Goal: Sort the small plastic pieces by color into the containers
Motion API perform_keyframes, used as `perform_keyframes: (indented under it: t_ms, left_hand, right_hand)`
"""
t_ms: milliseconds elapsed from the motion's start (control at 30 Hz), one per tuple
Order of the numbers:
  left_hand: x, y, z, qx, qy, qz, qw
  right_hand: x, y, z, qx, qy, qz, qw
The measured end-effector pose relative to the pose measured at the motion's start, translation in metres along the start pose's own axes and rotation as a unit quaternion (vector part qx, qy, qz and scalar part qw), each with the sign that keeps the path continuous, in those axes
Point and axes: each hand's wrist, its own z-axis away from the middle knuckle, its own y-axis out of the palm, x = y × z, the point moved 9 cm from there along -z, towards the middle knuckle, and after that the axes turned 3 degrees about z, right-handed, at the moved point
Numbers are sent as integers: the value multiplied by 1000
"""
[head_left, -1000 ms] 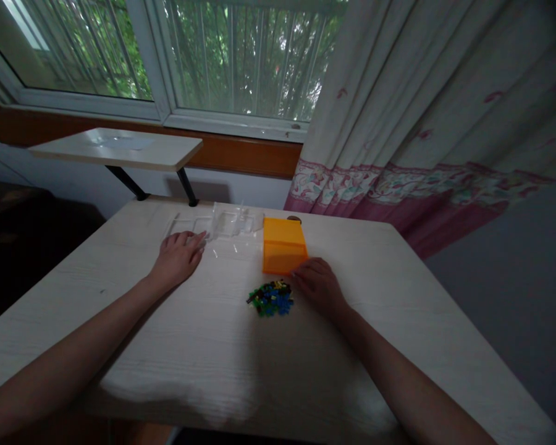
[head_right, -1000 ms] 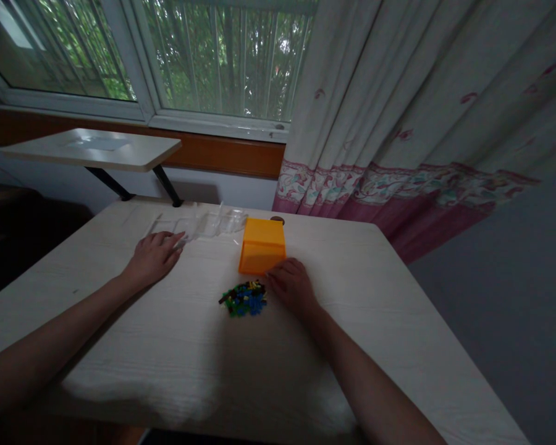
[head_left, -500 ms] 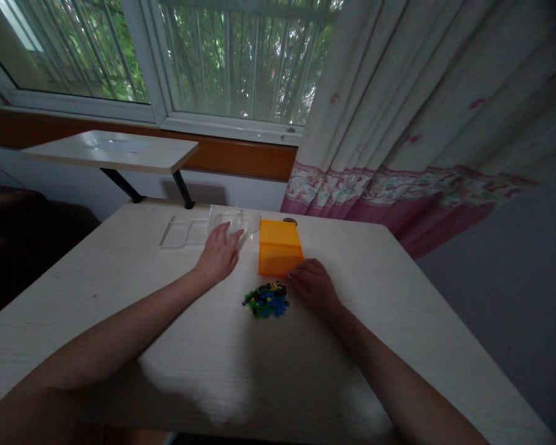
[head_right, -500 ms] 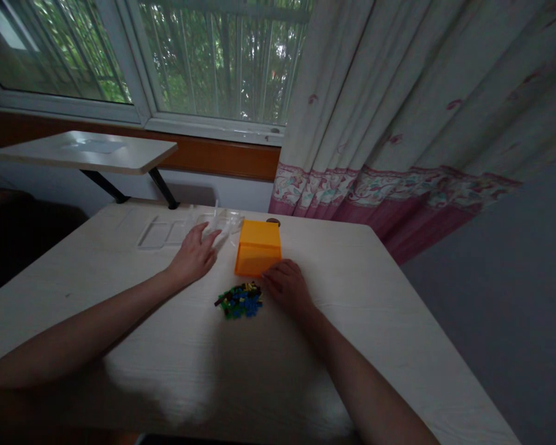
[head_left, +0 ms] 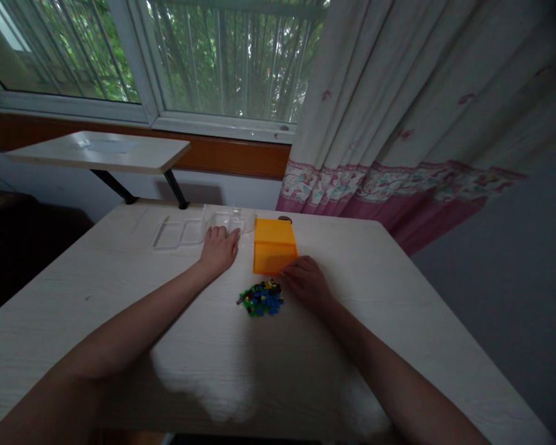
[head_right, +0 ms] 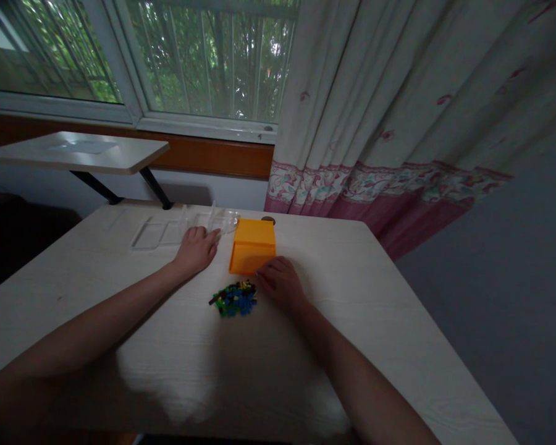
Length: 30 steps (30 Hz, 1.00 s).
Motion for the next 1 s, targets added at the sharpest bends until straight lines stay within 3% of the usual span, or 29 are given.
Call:
perform_keyframes:
  t_ms: [300, 600, 767, 1000]
  left_hand:
    - [-16, -16, 32, 3, 39, 1, 999]
    - [-40, -62, 59, -143, 141, 98, 975]
    - [-37, -54, 58, -128, 151, 134, 971]
    - [-18, -43, 40, -100, 146, 206, 962]
  right_hand:
    - [2, -1, 0, -6, -7, -4, 1000]
    - [6, -4, 2, -22, -27, 3, 999]
    - [17, -7, 1, -22, -52, 11, 998]
    - [16, -5, 2, -15, -48, 7, 999]
